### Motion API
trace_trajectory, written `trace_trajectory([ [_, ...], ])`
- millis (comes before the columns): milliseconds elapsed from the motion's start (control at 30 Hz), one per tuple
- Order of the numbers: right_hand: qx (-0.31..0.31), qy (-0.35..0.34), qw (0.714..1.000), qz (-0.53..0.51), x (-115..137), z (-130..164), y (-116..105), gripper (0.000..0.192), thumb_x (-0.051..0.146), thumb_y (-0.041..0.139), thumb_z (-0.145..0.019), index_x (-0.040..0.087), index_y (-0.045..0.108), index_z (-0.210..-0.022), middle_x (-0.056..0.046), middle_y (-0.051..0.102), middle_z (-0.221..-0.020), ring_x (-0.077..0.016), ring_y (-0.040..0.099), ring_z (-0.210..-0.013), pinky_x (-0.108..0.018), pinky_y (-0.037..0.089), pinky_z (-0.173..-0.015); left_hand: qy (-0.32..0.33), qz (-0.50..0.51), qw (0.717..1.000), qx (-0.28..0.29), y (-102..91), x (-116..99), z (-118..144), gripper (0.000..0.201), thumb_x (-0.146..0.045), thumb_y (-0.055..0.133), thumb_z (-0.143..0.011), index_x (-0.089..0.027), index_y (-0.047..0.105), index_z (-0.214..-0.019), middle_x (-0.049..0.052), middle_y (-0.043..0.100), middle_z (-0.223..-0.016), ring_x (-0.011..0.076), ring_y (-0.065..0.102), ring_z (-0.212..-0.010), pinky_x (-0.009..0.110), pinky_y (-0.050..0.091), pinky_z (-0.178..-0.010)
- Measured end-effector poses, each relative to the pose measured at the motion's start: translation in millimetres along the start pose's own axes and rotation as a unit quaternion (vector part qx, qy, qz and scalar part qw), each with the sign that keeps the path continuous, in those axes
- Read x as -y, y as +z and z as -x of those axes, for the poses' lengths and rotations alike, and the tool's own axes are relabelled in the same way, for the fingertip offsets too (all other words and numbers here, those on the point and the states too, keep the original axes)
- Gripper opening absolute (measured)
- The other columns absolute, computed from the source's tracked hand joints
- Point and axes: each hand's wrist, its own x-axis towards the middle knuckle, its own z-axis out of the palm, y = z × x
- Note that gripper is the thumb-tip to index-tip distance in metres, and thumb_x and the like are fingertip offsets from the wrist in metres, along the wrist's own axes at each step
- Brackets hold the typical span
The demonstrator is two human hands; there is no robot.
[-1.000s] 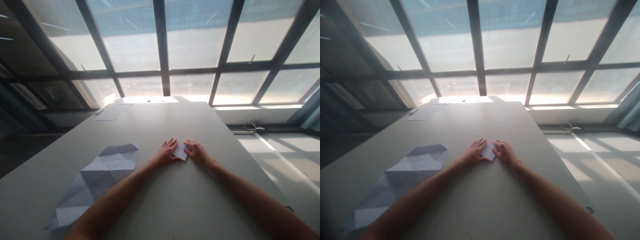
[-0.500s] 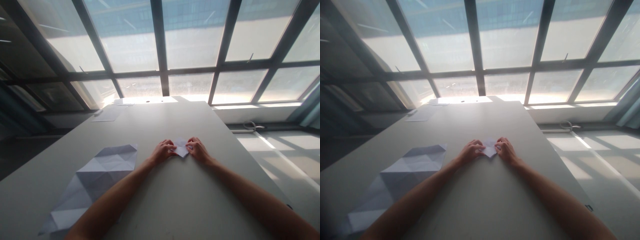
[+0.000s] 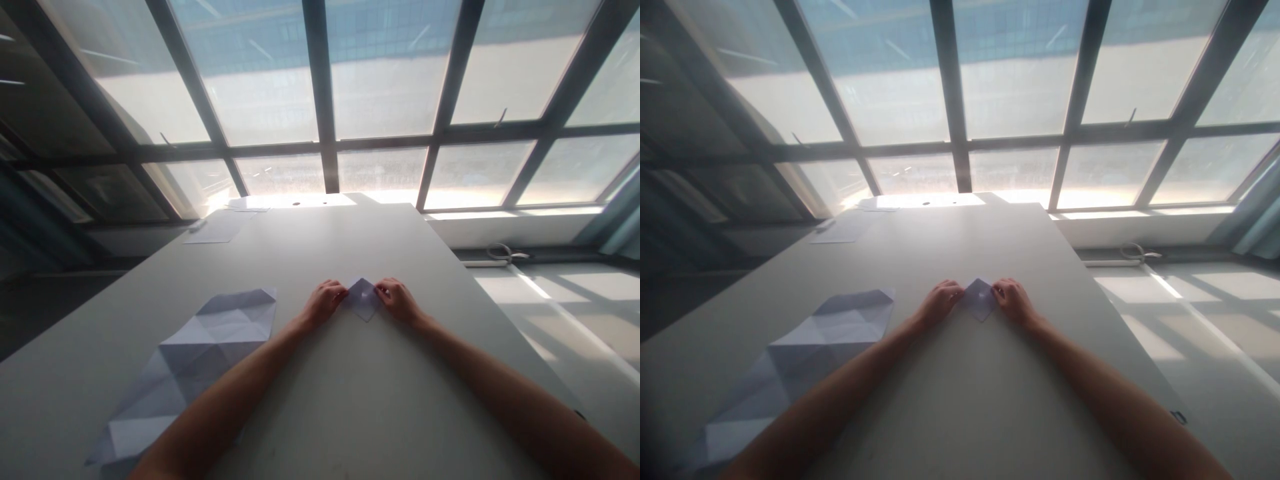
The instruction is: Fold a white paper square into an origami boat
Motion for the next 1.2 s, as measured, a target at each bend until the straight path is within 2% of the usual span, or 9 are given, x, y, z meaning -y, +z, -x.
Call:
trace_trajectory([
  [233, -0.020, 0.074, 0.997, 0.010, -7, 0, 5, 0.022, 0.030, 0.050, -0.090, 0.020, 0.068, -0.099, -0.005, 0.070, -0.082, -0.0172, 0.062, -0.076, -0.027, 0.042, -0.072, -0.083, -0.009, 0.996, -0.013, 5.7, -4, -1, 0.029, -0.025, 0.051, -0.092, -0.021, 0.061, -0.119, 0.003, 0.067, -0.084, 0.0163, 0.061, -0.078, 0.027, 0.045, -0.075],
  [333, -0.016, 0.081, 0.995, 0.052, -5, 1, 5, 0.019, 0.029, 0.053, -0.089, 0.021, 0.068, -0.098, -0.003, 0.069, -0.080, -0.0170, 0.062, -0.077, -0.027, 0.041, -0.075, -0.108, -0.060, 0.992, -0.008, 7.9, -7, 1, 0.033, -0.026, 0.052, -0.091, -0.022, 0.058, -0.123, 0.002, 0.066, -0.079, 0.0176, 0.062, -0.078, 0.029, 0.045, -0.079],
  [400, -0.016, 0.074, 0.993, 0.092, -3, 1, 4, 0.016, 0.028, 0.055, -0.088, 0.021, 0.068, -0.095, -0.003, 0.068, -0.081, -0.0180, 0.060, -0.082, -0.029, 0.040, -0.079, -0.111, -0.096, 0.989, -0.009, 8.8, -9, 1, 0.032, -0.026, 0.052, -0.091, -0.021, 0.059, -0.122, 0.004, 0.067, -0.086, 0.0198, 0.062, -0.087, 0.032, 0.045, -0.085],
  [533, -0.009, 0.048, 0.987, 0.156, 2, 2, 3, 0.013, 0.026, 0.056, -0.089, 0.020, 0.067, -0.091, -0.005, 0.067, -0.086, -0.0198, 0.058, -0.086, -0.030, 0.039, -0.080, -0.029, -0.117, 0.992, 0.021, 11.4, -10, 1, 0.035, -0.023, 0.043, -0.095, -0.026, 0.056, -0.128, 0.006, 0.062, -0.121, 0.0208, 0.054, -0.115, 0.035, 0.039, -0.099],
  [667, 0.007, 0.027, 0.981, 0.193, 10, 2, 0, 0.017, 0.023, 0.051, -0.091, 0.020, 0.067, -0.088, -0.008, 0.066, -0.091, -0.0217, 0.056, -0.093, -0.032, 0.038, -0.083, 0.069, -0.114, 0.983, 0.125, 16.0, -11, 2, 0.046, -0.033, 0.032, -0.100, -0.028, 0.035, -0.145, 0.002, 0.037, -0.150, 0.0195, 0.028, -0.140, 0.039, 0.023, -0.114],
  [800, 0.027, -0.016, 0.984, 0.178, 22, 6, 4, 0.032, 0.023, 0.038, -0.096, 0.019, 0.065, -0.112, -0.010, 0.065, -0.113, -0.0221, 0.053, -0.110, -0.035, 0.035, -0.096, 0.073, -0.141, 0.973, 0.169, 16.9, -14, 4, 0.060, -0.050, 0.025, -0.099, -0.024, 0.013, -0.152, 0.004, 0.018, -0.157, 0.0208, 0.013, -0.145, 0.042, 0.014, -0.116],
  [900, 0.078, -0.063, 0.982, 0.158, 29, 12, 15, 0.047, 0.031, 0.030, -0.099, 0.014, 0.042, -0.141, -0.012, 0.047, -0.142, -0.0213, 0.036, -0.133, -0.038, 0.023, -0.111, 0.065, -0.153, 0.971, 0.171, 15.4, -16, 5, 0.061, -0.053, 0.022, -0.099, -0.025, 0.010, -0.152, 0.004, 0.015, -0.157, 0.0205, 0.008, -0.145, 0.042, 0.013, -0.116],
  [1000, 0.147, -0.071, 0.973, 0.166, 30, 16, 25, 0.066, 0.048, 0.025, -0.098, 0.007, 0.022, -0.149, -0.014, 0.025, -0.154, -0.0231, 0.021, -0.142, -0.042, 0.012, -0.116, 0.052, -0.155, 0.971, 0.177, 14.7, -16, 6, 0.065, -0.057, 0.021, -0.098, -0.024, 0.009, -0.152, 0.005, 0.013, -0.158, 0.0204, 0.006, -0.145, 0.041, 0.011, -0.116],
  [1200, 0.171, -0.029, 0.967, 0.189, 31, 19, 27, 0.075, 0.057, 0.011, -0.096, 0.006, 0.021, -0.149, -0.015, 0.018, -0.155, -0.0248, 0.013, -0.144, -0.045, 0.007, -0.116, 0.038, -0.159, 0.971, 0.175, 16.4, -13, 7, 0.069, -0.060, 0.020, -0.097, -0.021, 0.010, -0.152, 0.008, 0.014, -0.157, 0.0206, 0.009, -0.145, 0.042, 0.008, -0.116],
])
